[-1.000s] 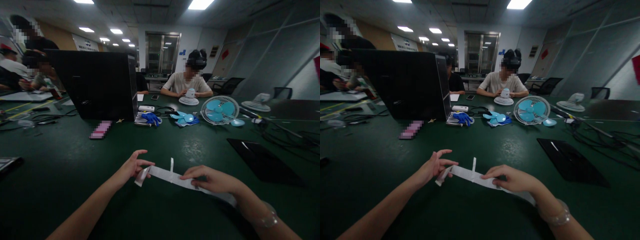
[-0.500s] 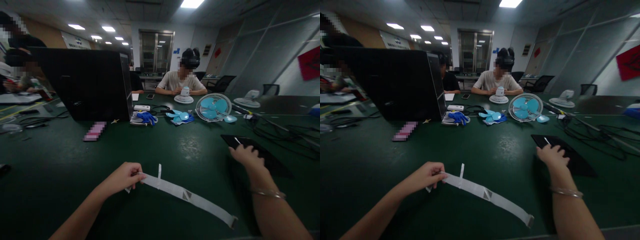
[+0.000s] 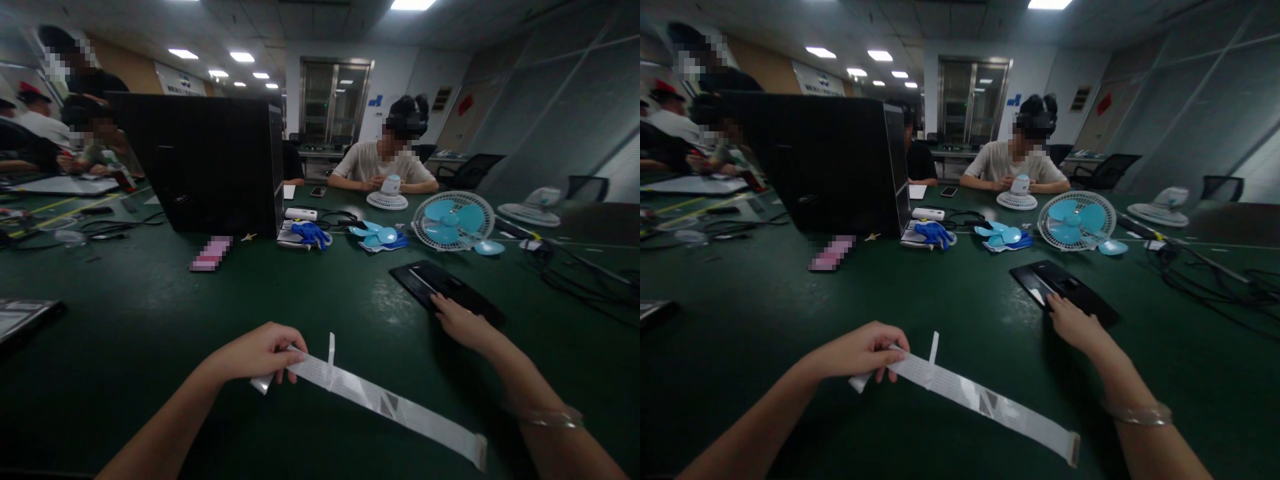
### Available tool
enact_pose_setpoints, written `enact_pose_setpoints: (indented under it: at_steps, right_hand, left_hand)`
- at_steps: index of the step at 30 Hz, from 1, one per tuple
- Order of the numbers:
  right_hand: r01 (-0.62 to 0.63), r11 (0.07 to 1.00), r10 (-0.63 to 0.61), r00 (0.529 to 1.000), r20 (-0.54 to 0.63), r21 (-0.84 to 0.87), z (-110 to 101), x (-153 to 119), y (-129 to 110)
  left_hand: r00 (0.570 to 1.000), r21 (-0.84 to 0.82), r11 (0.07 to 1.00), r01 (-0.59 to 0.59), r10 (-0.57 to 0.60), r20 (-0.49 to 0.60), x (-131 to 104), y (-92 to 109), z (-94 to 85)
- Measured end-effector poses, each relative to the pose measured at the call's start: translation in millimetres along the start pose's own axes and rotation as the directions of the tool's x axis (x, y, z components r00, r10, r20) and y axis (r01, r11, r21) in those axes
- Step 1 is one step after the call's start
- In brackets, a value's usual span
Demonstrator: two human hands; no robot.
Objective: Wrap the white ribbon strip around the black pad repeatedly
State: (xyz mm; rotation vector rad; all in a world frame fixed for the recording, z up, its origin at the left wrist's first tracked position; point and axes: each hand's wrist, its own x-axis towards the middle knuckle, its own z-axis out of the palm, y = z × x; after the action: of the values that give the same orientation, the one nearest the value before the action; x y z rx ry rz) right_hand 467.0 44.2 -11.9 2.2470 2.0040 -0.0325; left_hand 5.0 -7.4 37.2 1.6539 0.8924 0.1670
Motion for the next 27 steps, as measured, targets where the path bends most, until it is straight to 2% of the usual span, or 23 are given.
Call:
enact_pose_setpoints:
  at_steps: [2, 3, 5, 7, 10, 13, 15, 16, 19, 21, 23, 27]
  right_hand:
    - [0.153, 0.987, -0.156, 0.986, 0.066, 0.046, -5.9, -11.2, -33.9]
    - [0.247, 0.965, -0.254, 0.963, 0.09, 0.082, -10.0, -18.4, -50.3]
    - [0.458, 0.87, -0.48, 0.871, 0.105, 0.182, -19.2, -34.1, -79.7]
    - [0.618, 0.736, -0.659, 0.748, 0.083, 0.277, -27.3, -49.1, -102.1]
    - [0.722, 0.593, -0.785, 0.617, 0.056, 0.356, -33.9, -65.8, -122.9]
    - [0.76, 0.517, -0.837, 0.546, 0.046, 0.394, -36.2, -74.1, -131.7]
    - [0.757, 0.502, -0.845, 0.533, 0.05, 0.418, -39.1, -75.9, -132.2]
    - [0.742, 0.51, -0.838, 0.544, 0.054, 0.434, -41.6, -76.2, -131.1]
    - [0.689, 0.559, -0.781, 0.625, 0.013, 0.461, -51.8, -77.7, -125.3]
    - [0.706, 0.567, -0.758, 0.649, -0.069, 0.424, -57.5, -81.2, -123.9]
    - [0.763, 0.546, -0.778, 0.615, -0.128, 0.346, -58.7, -86.5, -127.2]
    - [0.862, 0.473, -0.85, 0.5, -0.166, 0.181, -48.1, -93.3, -140.1]
  left_hand:
    - [0.999, -0.03, 0.999, 0.015, -0.014, 0.036, -0.9, -1.5, -1.8]
    - [0.998, -0.04, 0.999, 0.023, -0.021, 0.055, -1.3, -2.4, -2.9]
    - [0.995, -0.047, 0.998, 0.041, -0.037, 0.088, -1.8, -4.4, -5.0]
    - [0.992, -0.043, 0.997, 0.064, -0.059, 0.113, -1.8, -6.1, -6.8]
    - [0.987, -0.037, 0.995, 0.096, -0.09, 0.131, -1.4, -6.9, -7.8]
    - [0.991, -0.051, 0.995, 0.089, -0.084, 0.105, -0.9, -5.7, -7.8]
    - [0.994, -0.06, 0.995, 0.08, -0.075, 0.075, -0.5, -5.7, -8.1]
    - [0.995, -0.059, 0.995, 0.082, -0.078, 0.06, 0.0, -6.4, -8.5]
    - [0.996, -0.052, 0.995, 0.089, -0.088, 0.004, 3.3, -11.2, -9.1]
    - [0.997, -0.069, 0.995, 0.066, -0.068, -0.025, 7.7, -14.9, -7.3]
    - [0.999, -0.111, 0.994, 0.025, -0.03, -0.043, 13.3, -17.2, -3.2]
    - [0.998, -0.201, 0.979, -0.041, 0.032, -0.048, 21.7, -16.5, 6.6]
